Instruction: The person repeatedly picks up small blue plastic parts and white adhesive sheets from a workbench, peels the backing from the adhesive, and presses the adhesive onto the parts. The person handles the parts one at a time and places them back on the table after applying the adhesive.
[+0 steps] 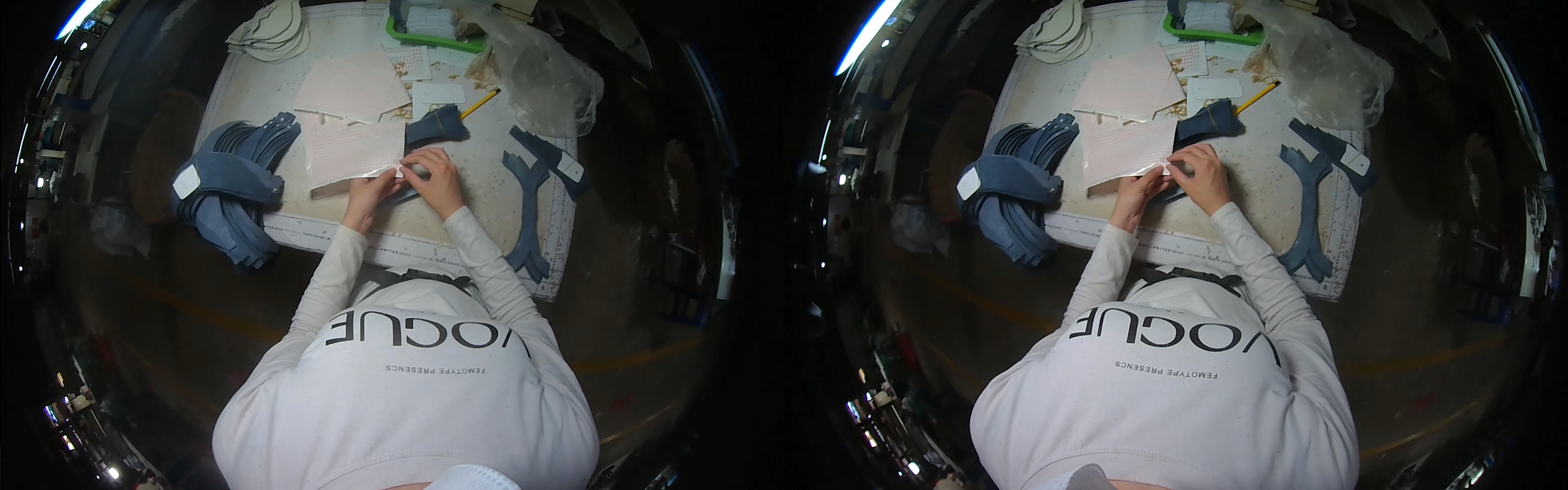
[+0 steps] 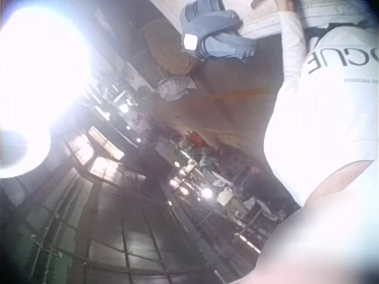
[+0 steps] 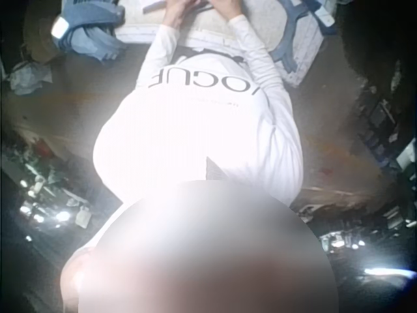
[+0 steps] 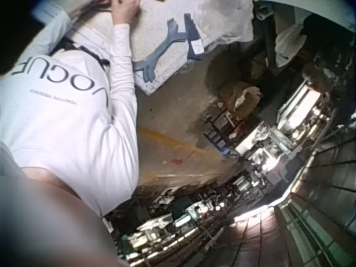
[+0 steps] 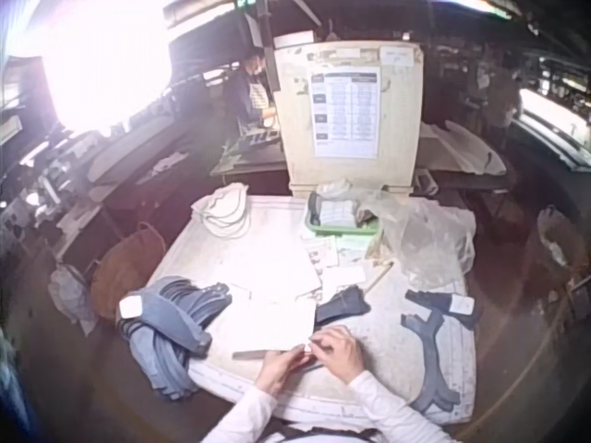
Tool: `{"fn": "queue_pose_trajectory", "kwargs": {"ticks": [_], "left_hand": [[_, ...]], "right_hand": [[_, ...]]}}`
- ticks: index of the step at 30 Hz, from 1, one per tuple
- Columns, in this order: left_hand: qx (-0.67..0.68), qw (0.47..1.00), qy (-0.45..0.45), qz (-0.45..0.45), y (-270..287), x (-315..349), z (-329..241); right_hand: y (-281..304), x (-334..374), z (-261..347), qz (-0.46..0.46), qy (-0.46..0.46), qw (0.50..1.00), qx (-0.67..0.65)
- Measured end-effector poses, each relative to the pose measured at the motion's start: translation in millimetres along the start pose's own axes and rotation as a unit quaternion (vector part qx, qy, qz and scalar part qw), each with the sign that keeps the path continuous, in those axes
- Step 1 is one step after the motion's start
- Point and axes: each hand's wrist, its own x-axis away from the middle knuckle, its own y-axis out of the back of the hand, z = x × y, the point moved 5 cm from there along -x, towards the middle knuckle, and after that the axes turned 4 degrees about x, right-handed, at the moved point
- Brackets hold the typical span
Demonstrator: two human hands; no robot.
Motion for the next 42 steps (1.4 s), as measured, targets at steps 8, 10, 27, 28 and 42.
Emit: {"fn": "queue_pose_trajectory", "kwargs": {"ticks": [8,10,27,28,42], "left_hand": [[-0.013,1.0,-0.004,0.004,7.1,2.3,3.1],[-0.01,1.0,-0.001,0.002,8.3,2.9,4.9],[-0.01,0.999,-0.029,-0.02,6.6,7.7,6.4],[-0.003,0.999,-0.038,-0.019,5.9,8.1,5.4],[-0.008,0.997,-0.067,-0.025,3.0,8.0,1.0]], "right_hand": [[-2.3,5.1,7.0,-0.001,0.031,0.999,0.025],[-3.0,6.8,8.5,0.001,0.038,0.999,0.037],[-1.8,9.6,14.6,-0.025,0.021,0.999,0.028],[-2.5,9.8,13.3,-0.018,0.019,0.999,0.02],[-5.2,12.5,14.3,-0.052,-0.006,0.999,0.013]]}}
